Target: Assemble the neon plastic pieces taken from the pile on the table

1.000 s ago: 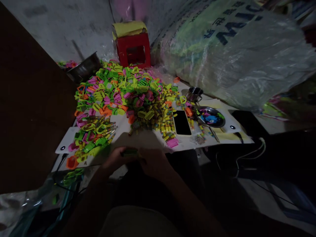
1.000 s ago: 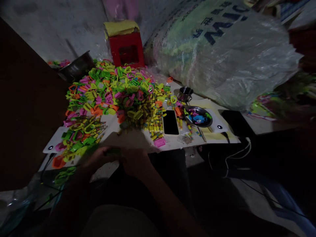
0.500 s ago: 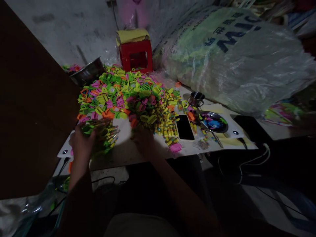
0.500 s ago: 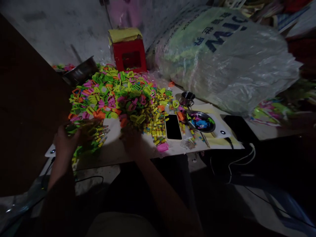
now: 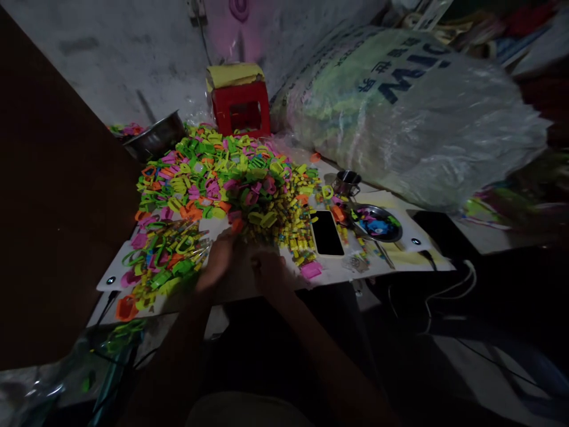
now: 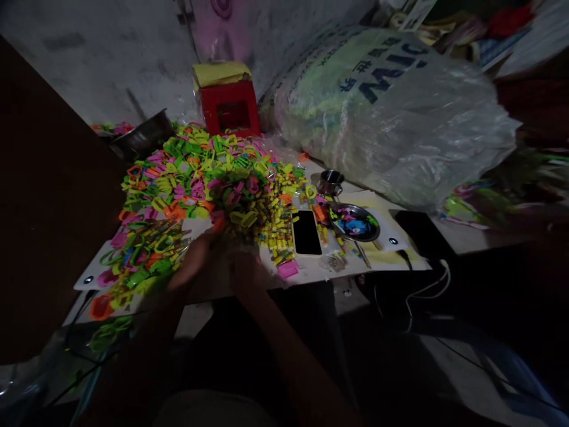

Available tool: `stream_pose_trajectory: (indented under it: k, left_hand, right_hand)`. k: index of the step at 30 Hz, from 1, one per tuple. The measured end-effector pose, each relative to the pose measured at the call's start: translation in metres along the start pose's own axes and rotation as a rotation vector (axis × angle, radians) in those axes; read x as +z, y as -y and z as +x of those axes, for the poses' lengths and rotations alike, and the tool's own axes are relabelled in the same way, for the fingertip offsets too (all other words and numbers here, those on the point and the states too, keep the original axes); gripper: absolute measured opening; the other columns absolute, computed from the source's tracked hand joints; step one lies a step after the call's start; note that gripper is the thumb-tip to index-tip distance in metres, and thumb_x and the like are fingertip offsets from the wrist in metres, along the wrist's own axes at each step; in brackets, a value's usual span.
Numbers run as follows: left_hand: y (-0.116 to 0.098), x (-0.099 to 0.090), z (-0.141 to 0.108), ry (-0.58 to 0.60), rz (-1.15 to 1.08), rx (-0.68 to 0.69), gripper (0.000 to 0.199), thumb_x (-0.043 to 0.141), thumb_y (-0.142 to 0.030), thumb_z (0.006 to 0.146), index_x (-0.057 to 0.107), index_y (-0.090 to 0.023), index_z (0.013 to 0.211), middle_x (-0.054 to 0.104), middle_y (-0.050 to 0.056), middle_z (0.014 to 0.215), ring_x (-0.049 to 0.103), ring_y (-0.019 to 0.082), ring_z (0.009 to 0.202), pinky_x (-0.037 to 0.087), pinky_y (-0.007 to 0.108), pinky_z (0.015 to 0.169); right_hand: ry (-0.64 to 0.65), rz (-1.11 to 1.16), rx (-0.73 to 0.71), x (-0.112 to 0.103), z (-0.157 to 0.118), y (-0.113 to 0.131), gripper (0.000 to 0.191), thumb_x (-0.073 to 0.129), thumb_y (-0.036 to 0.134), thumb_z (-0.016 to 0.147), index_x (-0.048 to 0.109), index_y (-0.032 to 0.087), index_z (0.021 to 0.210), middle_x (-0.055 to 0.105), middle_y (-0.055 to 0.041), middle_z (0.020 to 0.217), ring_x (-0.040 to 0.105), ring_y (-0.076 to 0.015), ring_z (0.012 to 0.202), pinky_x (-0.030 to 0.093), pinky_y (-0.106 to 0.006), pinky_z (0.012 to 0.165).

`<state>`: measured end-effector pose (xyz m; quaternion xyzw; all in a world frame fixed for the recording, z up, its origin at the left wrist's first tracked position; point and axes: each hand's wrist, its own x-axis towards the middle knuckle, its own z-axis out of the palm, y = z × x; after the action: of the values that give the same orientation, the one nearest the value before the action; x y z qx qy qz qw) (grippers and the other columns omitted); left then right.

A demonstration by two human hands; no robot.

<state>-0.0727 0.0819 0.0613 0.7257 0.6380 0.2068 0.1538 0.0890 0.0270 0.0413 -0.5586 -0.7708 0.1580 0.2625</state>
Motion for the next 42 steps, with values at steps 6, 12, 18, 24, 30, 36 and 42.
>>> stream_pose_trajectory:
  k: [6,12,18,24,30,36,42]
  left_hand:
    - [0.003,-0.006,-0.021,0.076,-0.242,0.038,0.032,0.052,-0.032,0.084,0.065,-0.019,0.11,0.069,0.008,0.102,0.063,0.022,0.09,0.047,0.03,0.079]
    - [-0.009,-0.012,-0.05,-0.059,-0.46,0.004,0.033,0.046,-0.048,0.087,0.046,-0.019,0.071,0.046,-0.002,0.067,0.045,0.012,0.065,0.038,0.022,0.061]
    - [-0.034,-0.031,-0.07,-0.047,-0.635,0.021,0.032,0.065,-0.038,0.078,0.037,-0.021,0.076,0.036,-0.005,0.07,0.039,0.01,0.064,0.034,0.02,0.059]
    - [-0.049,-0.047,-0.083,0.032,-0.618,0.048,0.048,0.071,-0.033,0.074,0.047,-0.021,0.114,0.062,0.004,0.1,0.058,0.016,0.089,0.045,0.027,0.077]
    - [-0.051,-0.051,-0.09,0.038,-0.385,0.072,0.041,0.069,-0.036,0.077,0.063,-0.024,0.115,0.066,0.006,0.115,0.06,0.02,0.099,0.047,0.031,0.084]
    - [-0.053,-0.051,-0.093,0.108,-0.462,0.115,0.043,0.067,-0.032,0.08,0.061,-0.027,0.123,0.063,0.006,0.123,0.059,0.021,0.113,0.046,0.034,0.098]
    - [-0.055,-0.053,-0.094,0.041,-0.389,0.135,0.038,0.067,-0.03,0.081,0.063,-0.027,0.118,0.064,0.006,0.115,0.061,0.02,0.107,0.049,0.031,0.093]
  right_hand:
    - [-0.144,0.552,0.076,-0.019,-0.026,-0.009,0.011,0.063,0.022,0.078,0.061,0.019,0.088,0.063,-0.001,0.077,0.057,-0.0151,0.072,0.046,-0.027,0.067]
    - [-0.107,1.03,0.147,-0.031,-0.03,-0.008,0.028,0.073,0.038,0.074,0.05,0.021,0.076,0.068,-0.0057,0.099,0.064,-0.0185,0.09,0.049,-0.032,0.078]
    - [-0.009,1.154,0.244,-0.038,-0.034,0.001,0.036,0.075,0.046,0.07,0.05,0.021,0.076,0.06,0.0036,0.065,0.058,-0.0126,0.058,0.046,-0.024,0.055]
    - [-0.159,0.898,0.191,-0.053,-0.038,0.014,0.019,0.066,0.036,0.076,0.063,0.02,0.086,0.065,-0.0006,0.078,0.058,-0.0131,0.068,0.046,-0.024,0.061]
    - [-0.22,0.738,0.055,-0.059,-0.044,0.017,0.013,0.061,0.027,0.081,0.061,0.021,0.093,0.062,-0.0009,0.085,0.056,-0.0131,0.072,0.045,-0.024,0.064]
    - [-0.202,0.67,-0.047,-0.059,-0.045,0.017,0.009,0.054,0.024,0.086,0.054,0.021,0.094,0.059,-0.0034,0.09,0.057,-0.0147,0.081,0.049,-0.026,0.07]
    - [-0.115,0.539,-0.056,-0.063,-0.046,0.017,0.007,0.055,0.023,0.086,0.057,0.021,0.093,0.062,-0.0025,0.085,0.059,-0.0157,0.079,0.047,-0.027,0.071]
